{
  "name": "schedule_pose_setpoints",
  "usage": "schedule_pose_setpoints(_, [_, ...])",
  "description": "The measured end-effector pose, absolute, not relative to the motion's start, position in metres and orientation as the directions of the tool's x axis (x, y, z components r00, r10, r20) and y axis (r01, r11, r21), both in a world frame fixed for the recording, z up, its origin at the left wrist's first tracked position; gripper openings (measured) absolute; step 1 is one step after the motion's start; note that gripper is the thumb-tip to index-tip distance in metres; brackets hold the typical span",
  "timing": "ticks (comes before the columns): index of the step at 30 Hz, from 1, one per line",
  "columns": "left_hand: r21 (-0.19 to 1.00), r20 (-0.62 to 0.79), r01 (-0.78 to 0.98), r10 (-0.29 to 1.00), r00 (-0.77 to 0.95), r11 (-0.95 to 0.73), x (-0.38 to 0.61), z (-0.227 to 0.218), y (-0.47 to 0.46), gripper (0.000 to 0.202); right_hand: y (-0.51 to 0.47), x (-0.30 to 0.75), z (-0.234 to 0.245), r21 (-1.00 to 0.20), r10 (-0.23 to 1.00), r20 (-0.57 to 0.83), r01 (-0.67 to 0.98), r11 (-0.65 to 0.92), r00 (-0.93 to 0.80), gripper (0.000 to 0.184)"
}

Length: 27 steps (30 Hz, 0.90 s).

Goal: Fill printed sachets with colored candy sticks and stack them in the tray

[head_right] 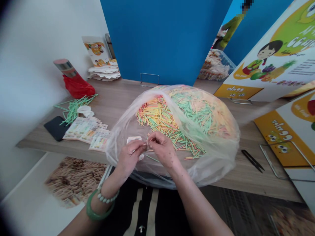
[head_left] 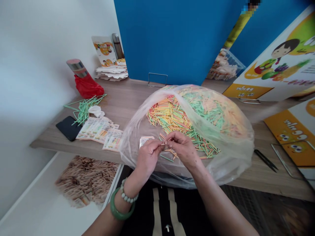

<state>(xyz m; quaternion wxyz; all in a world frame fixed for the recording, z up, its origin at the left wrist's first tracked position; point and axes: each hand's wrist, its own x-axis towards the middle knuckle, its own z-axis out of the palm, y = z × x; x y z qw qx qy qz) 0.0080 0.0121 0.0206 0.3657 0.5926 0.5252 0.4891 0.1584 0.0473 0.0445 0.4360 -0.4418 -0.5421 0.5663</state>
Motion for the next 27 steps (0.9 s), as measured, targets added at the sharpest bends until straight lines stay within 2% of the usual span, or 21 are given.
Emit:
schedule_pose_setpoints(3, [0.997,0.011,0.073,0.998,-0.066,-0.006,0.011,0.022,0.012,0.013,0.048,0.160,0.042,-0.976,0.969,0.087,0.177,0.130,-0.233,0.011])
schedule_pose_setpoints(6, [0.949,-0.202,-0.265,0.974,-0.098,0.171,0.012,0.022,0.012,0.014,0.043,0.163,0.044,-0.888,0.934,0.166,0.364,0.280,-0.315,0.020])
schedule_pose_setpoints(8, [0.871,-0.288,-0.436,0.954,-0.081,0.226,0.011,0.023,0.013,0.023,0.038,0.166,0.046,-0.887,0.916,0.140,0.363,0.284,-0.376,0.028])
schedule_pose_setpoints(10, [0.827,-0.311,-0.512,0.948,-0.068,0.234,0.010,0.024,0.013,0.029,0.034,0.168,0.046,-0.938,0.926,0.077,0.288,0.193,-0.368,0.038])
schedule_pose_setpoints(12, [0.820,-0.288,-0.534,0.955,-0.068,0.208,0.010,0.024,0.014,0.029,0.032,0.168,0.044,-0.971,0.938,0.018,0.219,0.099,-0.345,0.033])
schedule_pose_setpoints(15, [0.826,-0.243,-0.540,0.966,-0.086,0.160,0.010,0.023,0.014,0.025,0.031,0.164,0.039,-0.988,0.957,-0.033,0.154,0.012,-0.289,0.009])
schedule_pose_setpoints(19, [0.804,-0.226,-0.567,0.974,-0.015,0.178,0.007,0.026,0.012,0.031,0.033,0.160,0.033,-0.999,0.990,-0.035,-0.009,-0.036,-0.135,0.009])
schedule_pose_setpoints(23, [0.845,-0.173,-0.499,0.981,0.084,0.192,0.004,0.033,0.010,0.041,0.035,0.157,0.026,-0.994,0.991,-0.067,-0.080,-0.076,-0.114,0.008])
schedule_pose_setpoints(27, [0.897,-0.250,-0.367,0.967,0.038,0.247,0.001,0.032,0.008,0.030,0.034,0.151,0.022,-0.995,0.992,-0.033,-0.094,-0.045,-0.121,0.009])
